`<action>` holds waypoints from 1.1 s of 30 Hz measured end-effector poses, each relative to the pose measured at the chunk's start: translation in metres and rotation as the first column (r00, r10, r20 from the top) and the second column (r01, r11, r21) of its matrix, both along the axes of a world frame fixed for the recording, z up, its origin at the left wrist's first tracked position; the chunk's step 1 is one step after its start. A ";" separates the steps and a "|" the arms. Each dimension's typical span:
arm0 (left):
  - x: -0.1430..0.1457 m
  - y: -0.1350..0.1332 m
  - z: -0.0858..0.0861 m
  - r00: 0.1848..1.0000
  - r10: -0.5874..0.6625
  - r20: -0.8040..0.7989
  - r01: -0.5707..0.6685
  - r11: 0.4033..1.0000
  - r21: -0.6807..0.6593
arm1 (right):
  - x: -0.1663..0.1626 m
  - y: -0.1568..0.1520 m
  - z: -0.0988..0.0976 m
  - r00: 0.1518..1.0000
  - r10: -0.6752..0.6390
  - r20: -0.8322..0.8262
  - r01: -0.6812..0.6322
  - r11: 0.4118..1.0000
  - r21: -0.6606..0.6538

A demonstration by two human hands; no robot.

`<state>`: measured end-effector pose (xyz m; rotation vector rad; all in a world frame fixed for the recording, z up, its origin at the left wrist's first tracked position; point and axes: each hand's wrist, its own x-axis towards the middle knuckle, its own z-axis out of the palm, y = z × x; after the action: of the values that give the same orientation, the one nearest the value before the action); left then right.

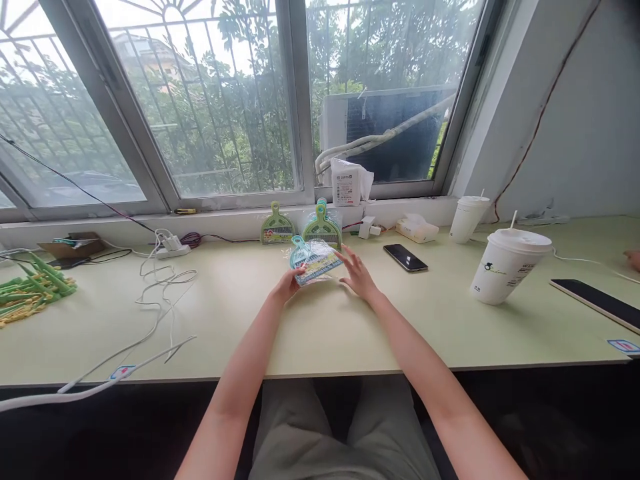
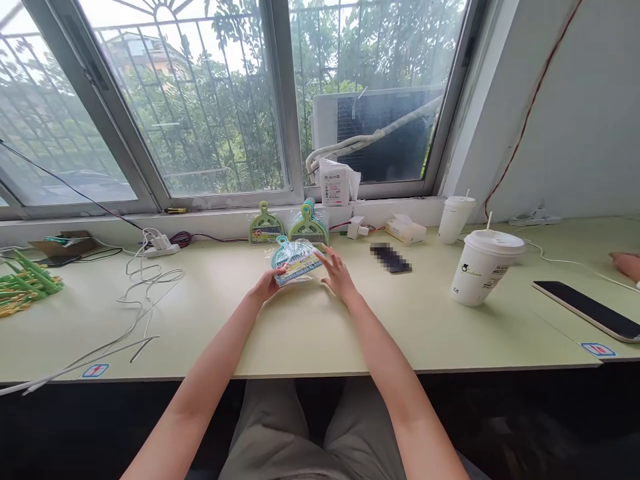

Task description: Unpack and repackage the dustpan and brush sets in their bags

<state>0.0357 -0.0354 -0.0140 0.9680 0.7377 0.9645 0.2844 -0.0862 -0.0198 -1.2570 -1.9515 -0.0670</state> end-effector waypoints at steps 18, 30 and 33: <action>-0.007 -0.008 0.009 0.989 -0.066 -0.134 0.044 0.986 -0.160 | -0.015 0.003 -0.007 0.966 -0.057 -0.252 -0.014 0.962 -0.273; -0.010 -0.022 0.021 0.931 -0.324 -0.167 0.342 0.935 0.093 | -0.019 0.010 -0.007 0.436 -0.095 -0.895 -0.434 0.849 -0.302; -0.003 -0.024 0.025 0.959 -0.207 -0.192 0.237 0.959 0.152 | -0.020 0.012 -0.009 0.273 -0.224 -0.936 -0.467 0.819 -0.332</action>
<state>0.0328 -0.0594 0.0115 1.2731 0.6796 0.7612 0.2645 -0.0744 -0.0292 -1.0070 -0.8831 1.2266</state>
